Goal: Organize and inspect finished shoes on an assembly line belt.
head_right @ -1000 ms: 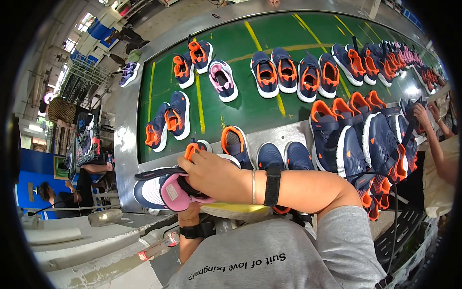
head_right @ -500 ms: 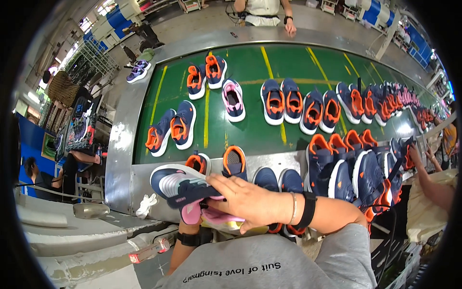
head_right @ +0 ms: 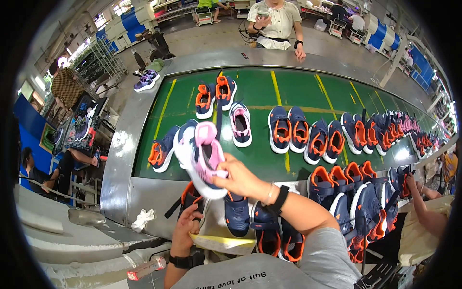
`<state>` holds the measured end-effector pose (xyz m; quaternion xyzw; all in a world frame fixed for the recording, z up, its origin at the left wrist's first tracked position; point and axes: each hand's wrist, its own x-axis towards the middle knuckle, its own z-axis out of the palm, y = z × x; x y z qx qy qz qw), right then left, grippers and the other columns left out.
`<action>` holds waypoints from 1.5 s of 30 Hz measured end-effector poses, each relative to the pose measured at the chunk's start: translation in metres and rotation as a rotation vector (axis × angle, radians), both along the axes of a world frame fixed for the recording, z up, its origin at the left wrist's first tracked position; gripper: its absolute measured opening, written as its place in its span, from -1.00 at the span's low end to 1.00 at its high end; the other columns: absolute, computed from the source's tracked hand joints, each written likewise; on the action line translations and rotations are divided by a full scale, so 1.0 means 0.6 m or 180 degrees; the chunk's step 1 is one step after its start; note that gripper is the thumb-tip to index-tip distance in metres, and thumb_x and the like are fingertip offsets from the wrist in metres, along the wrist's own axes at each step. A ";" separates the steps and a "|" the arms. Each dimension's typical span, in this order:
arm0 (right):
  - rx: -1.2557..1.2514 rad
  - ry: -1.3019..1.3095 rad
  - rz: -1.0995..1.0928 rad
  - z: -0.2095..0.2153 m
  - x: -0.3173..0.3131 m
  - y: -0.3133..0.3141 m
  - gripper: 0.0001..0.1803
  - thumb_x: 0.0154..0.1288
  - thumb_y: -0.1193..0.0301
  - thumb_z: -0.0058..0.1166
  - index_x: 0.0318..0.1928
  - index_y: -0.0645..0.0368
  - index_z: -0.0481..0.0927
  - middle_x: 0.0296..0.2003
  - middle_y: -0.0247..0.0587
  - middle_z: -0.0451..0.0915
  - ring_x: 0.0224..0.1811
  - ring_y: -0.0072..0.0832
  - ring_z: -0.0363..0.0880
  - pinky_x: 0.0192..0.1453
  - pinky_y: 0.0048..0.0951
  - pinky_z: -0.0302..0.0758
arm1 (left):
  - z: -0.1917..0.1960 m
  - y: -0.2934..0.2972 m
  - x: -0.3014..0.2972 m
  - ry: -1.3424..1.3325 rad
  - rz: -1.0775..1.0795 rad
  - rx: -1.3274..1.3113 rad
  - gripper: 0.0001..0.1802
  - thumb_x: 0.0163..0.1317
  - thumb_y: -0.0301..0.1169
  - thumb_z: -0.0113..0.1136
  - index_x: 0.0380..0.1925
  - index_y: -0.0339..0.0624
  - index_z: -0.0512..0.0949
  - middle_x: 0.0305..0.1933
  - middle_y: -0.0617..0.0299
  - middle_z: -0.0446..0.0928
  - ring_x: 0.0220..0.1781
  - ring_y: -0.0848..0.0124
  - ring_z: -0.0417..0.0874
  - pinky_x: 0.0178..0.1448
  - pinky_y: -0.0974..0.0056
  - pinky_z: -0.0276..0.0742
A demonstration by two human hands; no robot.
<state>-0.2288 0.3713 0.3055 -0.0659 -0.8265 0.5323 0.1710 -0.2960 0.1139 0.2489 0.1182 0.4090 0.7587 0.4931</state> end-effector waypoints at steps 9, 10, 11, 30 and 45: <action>0.2008 -0.1579 -0.0782 -0.207 -0.145 0.098 -0.39 0.02 0.17 0.17 0.04 0.29 0.40 0.19 0.22 0.15 0.22 0.01 0.18 0.23 -0.15 0.27 | 0.001 -0.039 0.039 0.0591 0.0504 -0.0980 -0.63 0.12 -0.52 0.15 -0.03 -0.25 0.42 -0.27 0.33 0.43 -0.29 0.66 0.40 -0.22 0.57 0.29; 0.2004 -0.1601 -0.0595 -0.207 -0.145 0.104 -0.36 0.01 0.18 0.17 0.07 0.27 0.37 0.17 0.17 0.17 0.19 -0.02 0.21 0.20 -0.13 0.28 | -0.008 -0.038 0.033 0.0762 0.0610 -0.1016 -0.65 0.14 -0.52 0.14 -0.04 -0.25 0.42 -0.28 0.35 0.42 -0.30 0.67 0.39 -0.23 0.57 0.28; 0.2343 -0.1553 -0.0633 -0.182 -0.139 0.090 -0.37 0.00 0.18 0.18 0.05 0.27 0.39 0.12 0.14 0.24 0.16 -0.05 0.24 0.16 -0.14 0.31 | -0.015 -0.043 0.031 0.0898 0.0734 -0.1086 -0.66 0.15 -0.52 0.13 -0.04 -0.25 0.42 -0.29 0.37 0.41 -0.30 0.67 0.38 -0.23 0.58 0.28; -0.0071 -0.1213 0.0710 -0.081 0.122 -0.175 -0.79 0.14 0.42 0.06 -0.24 0.26 0.57 -0.43 -0.03 0.59 -0.40 -0.27 0.57 -0.28 -0.37 0.45 | -0.023 -0.060 0.020 0.1020 0.0265 -0.0960 -0.81 0.11 -0.41 0.21 -0.28 -0.22 0.52 -0.39 0.33 0.51 -0.36 0.63 0.46 -0.21 0.51 0.37; 0.1219 -0.0440 0.0299 -0.064 0.082 -0.244 -0.84 0.03 0.40 0.13 -0.37 0.20 0.58 -0.44 -0.09 0.53 -0.29 -0.14 0.50 -0.16 -0.23 0.41 | -0.041 -0.089 0.035 0.1667 -0.0205 -0.1055 -0.80 0.13 -0.42 0.18 -0.28 -0.29 0.48 -0.39 0.35 0.50 -0.37 0.64 0.45 -0.29 0.50 0.38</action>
